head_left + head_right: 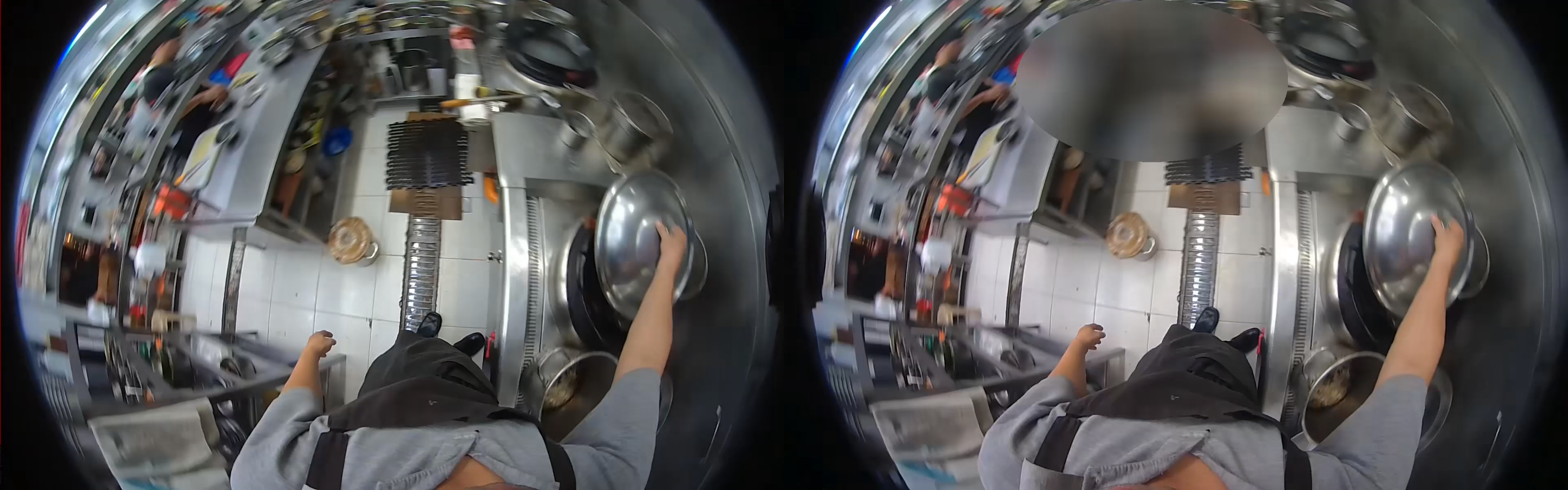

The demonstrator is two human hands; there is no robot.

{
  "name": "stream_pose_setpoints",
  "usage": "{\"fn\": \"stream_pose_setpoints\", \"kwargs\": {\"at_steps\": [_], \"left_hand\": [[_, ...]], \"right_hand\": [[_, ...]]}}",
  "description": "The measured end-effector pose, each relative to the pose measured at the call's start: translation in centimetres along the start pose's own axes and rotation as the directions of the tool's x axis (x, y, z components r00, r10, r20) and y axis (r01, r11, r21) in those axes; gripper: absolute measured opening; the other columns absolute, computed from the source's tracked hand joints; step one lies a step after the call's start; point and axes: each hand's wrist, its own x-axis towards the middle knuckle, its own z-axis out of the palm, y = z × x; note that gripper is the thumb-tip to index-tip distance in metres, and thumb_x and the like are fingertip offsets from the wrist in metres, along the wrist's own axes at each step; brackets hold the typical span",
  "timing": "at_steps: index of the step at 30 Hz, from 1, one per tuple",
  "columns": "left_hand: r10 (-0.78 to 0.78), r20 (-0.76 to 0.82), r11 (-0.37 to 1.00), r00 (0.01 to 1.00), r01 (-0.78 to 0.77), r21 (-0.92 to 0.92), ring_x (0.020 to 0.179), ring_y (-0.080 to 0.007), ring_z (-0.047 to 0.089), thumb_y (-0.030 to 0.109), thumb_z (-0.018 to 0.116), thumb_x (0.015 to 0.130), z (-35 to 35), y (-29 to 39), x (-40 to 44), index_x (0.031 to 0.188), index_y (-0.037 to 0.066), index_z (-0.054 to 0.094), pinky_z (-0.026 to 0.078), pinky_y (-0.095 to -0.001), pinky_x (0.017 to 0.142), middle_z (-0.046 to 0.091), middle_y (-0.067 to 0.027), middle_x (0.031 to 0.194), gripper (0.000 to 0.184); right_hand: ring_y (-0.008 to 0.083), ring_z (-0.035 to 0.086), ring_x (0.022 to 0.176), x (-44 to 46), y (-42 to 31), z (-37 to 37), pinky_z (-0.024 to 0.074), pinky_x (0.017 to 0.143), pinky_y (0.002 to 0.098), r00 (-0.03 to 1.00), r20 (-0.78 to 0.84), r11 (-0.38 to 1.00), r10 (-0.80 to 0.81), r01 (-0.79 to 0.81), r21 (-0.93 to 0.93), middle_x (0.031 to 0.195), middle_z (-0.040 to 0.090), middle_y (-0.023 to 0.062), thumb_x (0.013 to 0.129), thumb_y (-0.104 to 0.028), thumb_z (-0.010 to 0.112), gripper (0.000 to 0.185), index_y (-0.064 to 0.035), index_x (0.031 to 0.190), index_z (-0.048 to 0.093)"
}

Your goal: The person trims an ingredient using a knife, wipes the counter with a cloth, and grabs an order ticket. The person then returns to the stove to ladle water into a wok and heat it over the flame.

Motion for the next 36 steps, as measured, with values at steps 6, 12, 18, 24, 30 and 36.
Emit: {"fn": "stream_pose_setpoints", "kwargs": {"at_steps": [6,12,18,24,30,36], "left_hand": [[-0.111,0.019,0.993,0.994,0.11,0.048,0.072,-0.0245,0.062,0.018,0.06,0.072,3.7,-6.0,-4.9,0.111,0.005,0.057,0.052,-0.0361,0.055,0.062,-0.0134,0.089,0.04],[-0.178,0.163,0.981,0.971,0.187,-0.042,0.076,-0.0224,0.063,0.021,0.061,0.074,5.9,-8.5,-6.0,0.113,0.007,0.057,0.055,-0.0382,0.06,0.064,-0.0126,0.094,0.041],[-0.08,0.089,0.992,0.993,0.07,0.109,0.076,-0.0228,0.062,0.016,0.06,0.074,2.6,0.2,-6.0,0.111,0.005,0.056,0.053,-0.0389,0.058,0.062,-0.0131,0.092,0.039],[0.11,0.149,0.993,0.983,-0.116,0.03,0.081,-0.0249,0.061,0.012,0.058,0.076,-0.5,4.6,2.0,0.118,0.006,0.05,0.052,-0.0404,0.064,0.06,-0.0128,0.094,0.043],[0.141,0.23,0.988,0.963,-0.15,0.021,0.08,-0.0237,0.061,0.01,0.058,0.075,-4.6,8.2,4.7,0.117,0.006,0.049,0.051,-0.0388,0.061,0.061,-0.0112,0.092,0.043],[0.132,0.339,0.961,0.931,-0.204,0.188,0.072,-0.0223,0.061,0.009,0.057,0.076,-7.4,6.4,9.5,0.116,0.006,0.051,0.05,-0.0374,0.054,0.061,-0.0091,0.09,0.04]], "right_hand": [[0.0398,0.056,0.09,2.4,6.6,5.9,0.0429,0.082,0.0417,0.998,0.052,0.99,0.046,-0.039,-0.133,0.096,0.059,0.0277,0.062,-0.037,0.075,0.061,0.0112,0.096,0.059],[0.0245,0.053,0.045,0.8,4.2,4.6,0.0442,0.049,0.0354,0.917,0.169,0.916,0.361,-0.383,0.123,0.066,0.059,0.0143,0.064,-0.031,0.075,0.05,0.0064,0.094,0.06],[0.0243,0.058,0.06,-1.9,3.0,2.9,0.0461,0.059,0.035,0.955,0.142,0.965,0.261,-0.262,-0.012,0.073,0.061,0.0122,0.066,-0.022,0.073,0.036,0.002,0.09,0.061],[0.0349,0.058,0.092,-7.4,1.4,0.7,0.0451,0.084,0.0404,0.99,0.0,0.974,0.143,-0.141,-0.179,0.096,0.061,0.0198,0.069,-0.012,0.066,0.034,-0.0051,0.102,0.061],[0.033,0.058,0.087,-15.2,-4.0,-4.3,0.0462,0.078,0.0407,0.959,-0.278,0.999,0.053,-0.051,0.015,0.092,0.061,0.0173,0.073,-0.016,0.067,0.035,-0.0031,0.105,0.058],[0.0246,0.062,0.072,-34.4,-13.8,-6.9,0.0482,0.066,0.0309,0.982,-0.011,0.85,0.187,-0.156,0.502,0.085,0.064,0.0145,0.078,-0.019,0.063,0.026,-0.0024,0.098,0.062]]}}
